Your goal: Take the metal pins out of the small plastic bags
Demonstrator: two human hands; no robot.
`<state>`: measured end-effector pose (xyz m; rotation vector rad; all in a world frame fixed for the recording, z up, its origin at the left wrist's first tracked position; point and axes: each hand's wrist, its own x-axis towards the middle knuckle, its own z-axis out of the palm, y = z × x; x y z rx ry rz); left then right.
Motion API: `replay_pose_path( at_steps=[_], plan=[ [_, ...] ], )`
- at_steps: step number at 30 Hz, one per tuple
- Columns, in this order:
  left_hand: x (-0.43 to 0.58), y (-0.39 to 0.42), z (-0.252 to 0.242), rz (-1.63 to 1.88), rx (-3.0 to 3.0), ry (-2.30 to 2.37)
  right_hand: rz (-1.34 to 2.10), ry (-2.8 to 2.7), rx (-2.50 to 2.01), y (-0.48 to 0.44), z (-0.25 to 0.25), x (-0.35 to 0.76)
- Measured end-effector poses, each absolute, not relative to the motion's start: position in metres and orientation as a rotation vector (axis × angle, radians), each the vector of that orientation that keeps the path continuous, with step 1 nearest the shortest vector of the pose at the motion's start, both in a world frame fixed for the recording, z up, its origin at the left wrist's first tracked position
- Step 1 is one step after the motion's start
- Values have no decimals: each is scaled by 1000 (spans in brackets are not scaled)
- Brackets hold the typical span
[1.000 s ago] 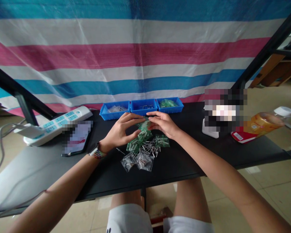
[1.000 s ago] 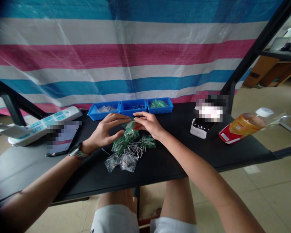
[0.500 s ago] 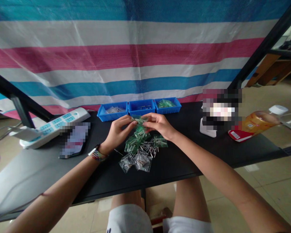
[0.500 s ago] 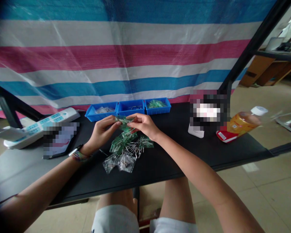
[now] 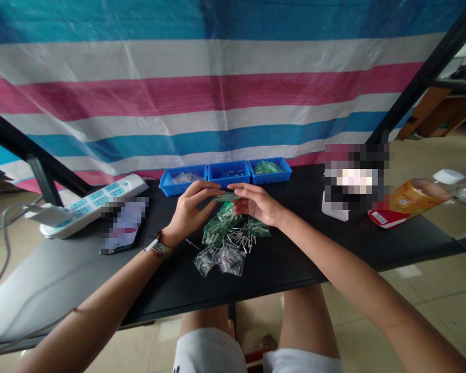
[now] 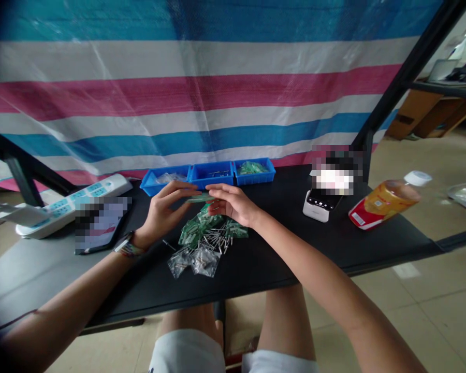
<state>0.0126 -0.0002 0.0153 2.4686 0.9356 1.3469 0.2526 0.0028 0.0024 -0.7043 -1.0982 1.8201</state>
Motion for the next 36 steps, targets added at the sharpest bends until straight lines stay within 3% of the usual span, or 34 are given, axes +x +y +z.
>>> replay_pose_path(
  at_steps=[7, 13, 18, 21, 24, 30, 36],
  plan=[
    [16, 0, 10, 1311, 2234, 1065, 1513, -1335, -705, -7, 4, 246],
    [18, -6, 12, 1199, 2194, 1003, 1391, -1190, -785, 9, -3, 254],
    [15, 0, 10, 1033, 2393, 985, 660, -1183, -937, 45, 3, 305],
    [16, 4, 7, 901, 2497, 937, 169, -1470, -1201, 54, 4, 331],
    [18, 6, 3, 844, 2538, 946, -87, -1757, -1439, 52, -1, 338],
    [18, 12, -9, 866, 2455, 986, -182, -1833, -1436, 46, -7, 320],
    [18, 15, -14, 948, 2183, 959, 6, -2014, -1167, 28, 0, 294]
  ],
)
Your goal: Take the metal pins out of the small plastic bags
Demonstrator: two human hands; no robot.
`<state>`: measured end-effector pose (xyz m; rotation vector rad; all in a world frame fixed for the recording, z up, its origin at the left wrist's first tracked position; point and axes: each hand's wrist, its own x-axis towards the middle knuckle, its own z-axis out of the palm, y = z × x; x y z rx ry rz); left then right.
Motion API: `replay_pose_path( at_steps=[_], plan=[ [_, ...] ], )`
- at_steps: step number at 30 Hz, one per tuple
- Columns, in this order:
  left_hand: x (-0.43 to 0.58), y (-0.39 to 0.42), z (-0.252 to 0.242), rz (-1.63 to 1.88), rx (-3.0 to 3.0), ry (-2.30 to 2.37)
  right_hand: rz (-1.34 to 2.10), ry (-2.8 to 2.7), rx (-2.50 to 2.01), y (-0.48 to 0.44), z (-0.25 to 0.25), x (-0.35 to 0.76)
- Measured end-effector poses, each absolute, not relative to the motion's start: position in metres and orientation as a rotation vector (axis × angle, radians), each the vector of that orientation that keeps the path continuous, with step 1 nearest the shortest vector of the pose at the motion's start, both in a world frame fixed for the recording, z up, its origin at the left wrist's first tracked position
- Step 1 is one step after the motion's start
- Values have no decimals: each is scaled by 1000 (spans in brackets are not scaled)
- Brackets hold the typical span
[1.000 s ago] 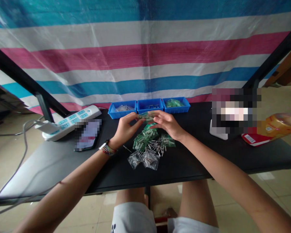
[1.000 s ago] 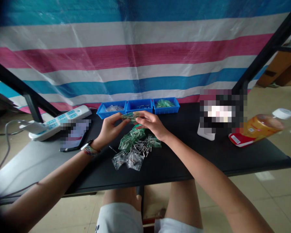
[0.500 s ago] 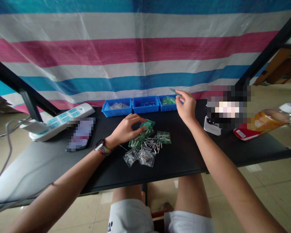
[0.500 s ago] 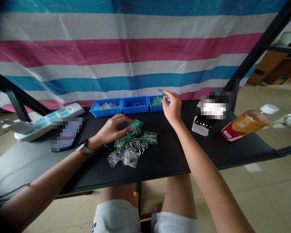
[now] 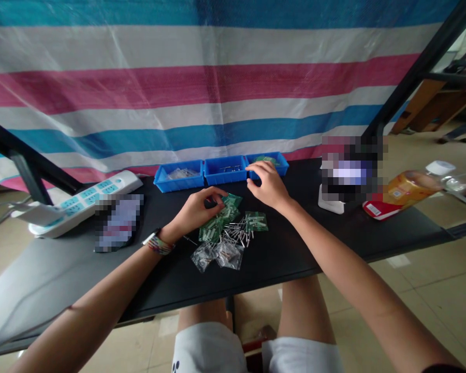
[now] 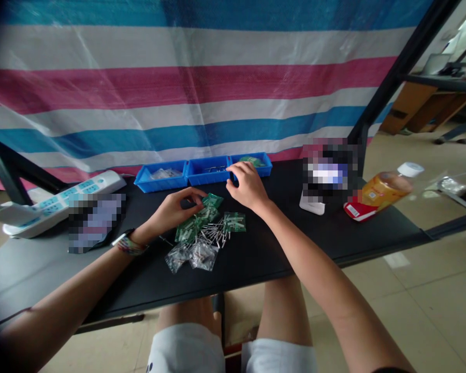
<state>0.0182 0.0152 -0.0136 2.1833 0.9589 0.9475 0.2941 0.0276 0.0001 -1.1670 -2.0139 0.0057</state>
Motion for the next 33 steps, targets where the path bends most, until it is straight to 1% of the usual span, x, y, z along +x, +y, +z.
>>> replay_pose_path(
  at_steps=[4, 9, 12, 14, 16, 18, 21, 23, 26, 28, 31, 33],
  plan=[
    [19, 14, -6, 1107, 1860, 880, 98, -2270, -879, 5, 5, 274],
    [20, 14, 2, 1306, 1565, 810, 65, -2389, -739, -8, 4, 263],
    [22, 12, 4, 1291, 1462, 785, 21, -2333, -637, -5, 3, 263],
    [23, 10, 4, 1228, 1444, 786, 54, -2254, -606, -4, 3, 262],
    [22, 8, 4, 1175, 1491, 786, 187, -2114, -636, -2, 1, 259],
    [19, 6, 3, 1175, 1642, 799, 427, -1917, -722, 1, -1, 257],
    [17, 4, 2, 1267, 2046, 848, 827, -1626, -839, 7, -7, 255],
    [17, 2, 3, 1312, 2330, 862, 1012, -1498, -868, 10, -9, 254],
    [18, -1, 6, 1304, 2626, 861, 1194, -1394, -855, 10, -10, 252],
    [19, -2, 8, 1288, 2711, 855, 1299, -1371, -811, 7, -8, 250],
    [17, -1, 8, 1297, 2660, 856, 1400, -1426, -756, 2, -2, 250],
    [16, 0, 7, 1318, 2527, 920, 1348, -1491, -753, 0, 1, 252]
  ],
)
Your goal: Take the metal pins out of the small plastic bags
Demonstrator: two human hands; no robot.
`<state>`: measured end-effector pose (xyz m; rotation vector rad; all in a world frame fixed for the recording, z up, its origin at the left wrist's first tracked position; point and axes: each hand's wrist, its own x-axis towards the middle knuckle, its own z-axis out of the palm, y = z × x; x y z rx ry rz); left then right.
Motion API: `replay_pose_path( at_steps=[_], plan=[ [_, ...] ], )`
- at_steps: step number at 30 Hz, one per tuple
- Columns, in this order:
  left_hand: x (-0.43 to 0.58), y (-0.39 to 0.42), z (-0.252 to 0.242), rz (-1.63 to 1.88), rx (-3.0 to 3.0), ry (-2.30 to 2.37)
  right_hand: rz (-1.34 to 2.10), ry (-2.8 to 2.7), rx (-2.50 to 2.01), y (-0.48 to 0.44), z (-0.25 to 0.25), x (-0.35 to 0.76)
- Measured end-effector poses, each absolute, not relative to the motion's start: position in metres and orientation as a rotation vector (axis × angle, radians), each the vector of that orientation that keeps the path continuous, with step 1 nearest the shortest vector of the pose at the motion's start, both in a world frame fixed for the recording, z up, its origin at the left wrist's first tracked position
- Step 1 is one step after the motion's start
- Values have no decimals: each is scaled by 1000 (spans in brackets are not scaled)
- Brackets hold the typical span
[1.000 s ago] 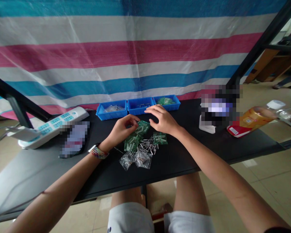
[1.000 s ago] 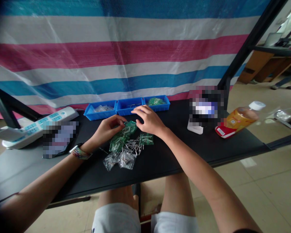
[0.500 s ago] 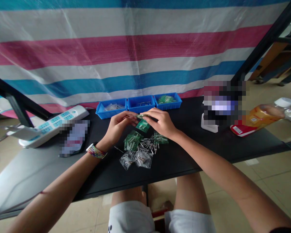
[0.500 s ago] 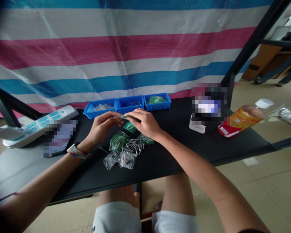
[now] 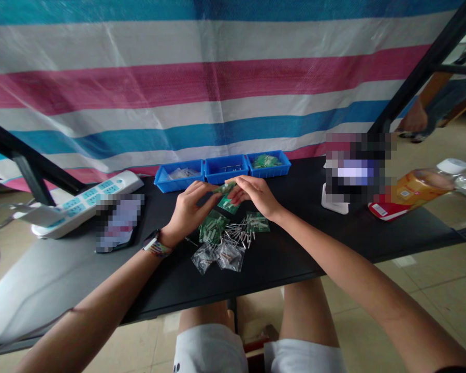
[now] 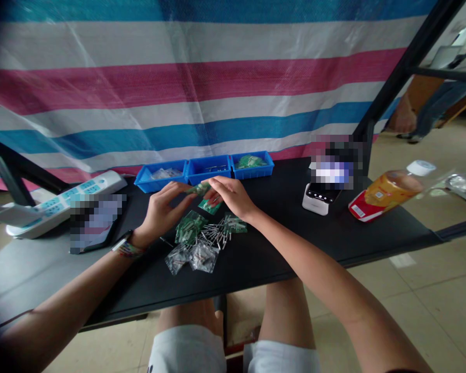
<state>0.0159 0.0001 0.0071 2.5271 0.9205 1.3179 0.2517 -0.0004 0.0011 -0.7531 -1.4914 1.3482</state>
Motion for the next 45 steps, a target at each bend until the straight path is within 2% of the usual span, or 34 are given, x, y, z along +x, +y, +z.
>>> replay_pose_path(
  at_steps=[5, 10, 12, 15, 18, 22, 26, 29, 33, 39, 42, 45],
  plan=[
    [16, 1, 5, 1258, 2214, 1071, 1056, -1566, -799, -1, 0, 252],
    [17, 1, 3, 1222, 2109, 1105, 1378, -1407, -730, 5, -10, 245],
    [17, 2, 3, 1202, 2091, 1106, 1337, -1350, -745, 13, -11, 250],
    [16, 5, 3, 1050, 2254, 1082, 1030, -1246, -825, 33, -10, 273],
    [17, 7, -1, 827, 2499, 1005, 519, -1236, -996, 52, -5, 309],
    [20, 7, -11, 648, 2607, 977, -95, -1511, -1289, 59, -3, 344],
    [20, 7, -16, 621, 2628, 997, -261, -1821, -1559, 53, -11, 342],
    [18, 9, -17, 615, 2626, 1046, -342, -1857, -1594, 50, -13, 335],
    [17, 10, -18, 657, 2607, 1050, -366, -1806, -1588, 48, -8, 332],
    [18, 10, -11, 735, 2657, 1019, -171, -1815, -1439, 41, 0, 319],
    [16, 11, -7, 870, 2573, 1022, 27, -1913, -1175, 31, 2, 301],
    [14, 12, -3, 1020, 2412, 1088, 380, -2030, -887, 17, -2, 277]
  ],
)
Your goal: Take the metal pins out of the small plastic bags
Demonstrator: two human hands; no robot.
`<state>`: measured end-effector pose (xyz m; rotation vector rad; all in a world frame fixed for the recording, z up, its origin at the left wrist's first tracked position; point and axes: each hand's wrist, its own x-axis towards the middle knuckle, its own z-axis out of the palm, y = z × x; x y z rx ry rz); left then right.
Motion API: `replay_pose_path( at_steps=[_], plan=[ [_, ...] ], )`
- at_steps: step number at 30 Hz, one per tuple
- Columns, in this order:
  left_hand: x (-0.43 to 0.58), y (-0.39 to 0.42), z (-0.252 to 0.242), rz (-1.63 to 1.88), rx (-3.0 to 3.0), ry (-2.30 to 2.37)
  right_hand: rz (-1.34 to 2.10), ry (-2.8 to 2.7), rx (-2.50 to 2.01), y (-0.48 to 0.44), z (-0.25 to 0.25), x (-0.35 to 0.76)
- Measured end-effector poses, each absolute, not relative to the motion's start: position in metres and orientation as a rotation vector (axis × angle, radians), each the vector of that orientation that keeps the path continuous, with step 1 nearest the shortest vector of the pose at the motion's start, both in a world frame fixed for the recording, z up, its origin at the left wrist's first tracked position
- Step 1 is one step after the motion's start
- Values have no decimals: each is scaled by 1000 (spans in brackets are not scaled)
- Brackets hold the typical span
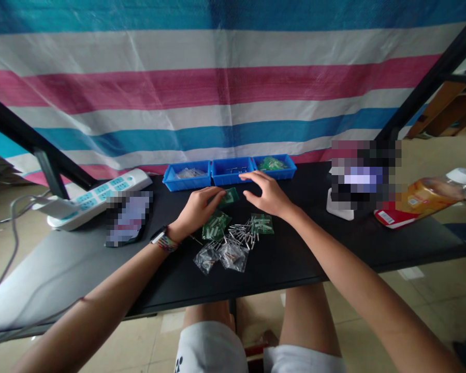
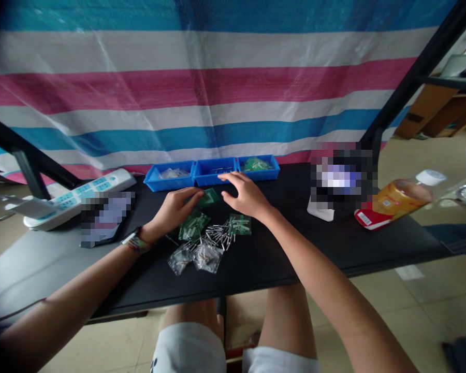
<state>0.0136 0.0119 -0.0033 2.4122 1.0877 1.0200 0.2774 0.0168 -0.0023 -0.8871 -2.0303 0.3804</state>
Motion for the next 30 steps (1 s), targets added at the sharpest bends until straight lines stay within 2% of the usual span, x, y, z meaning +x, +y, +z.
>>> replay_pose_path(
  at_steps=[4, 9, 16, 21, 27, 30],
  plan=[
    [13, 9, 2, 1063, 2249, 1121, 842, -1883, -834, 4, -14, 251],
    [16, 4, 3, 1215, 2133, 1002, 1159, -1528, -835, 4, -12, 245],
    [12, -2, 14, 1177, 2745, 846, 1453, -1324, -767, 0, 1, 249],
    [14, -2, 11, 1303, 2594, 922, 1525, -1372, -737, -3, 0, 248],
    [16, 1, 6, 1228, 2216, 1048, 1213, -1524, -805, -2, -1, 248],
    [20, -1, 4, 1187, 2038, 1006, 1312, -1480, -777, -3, -5, 243]
  ],
)
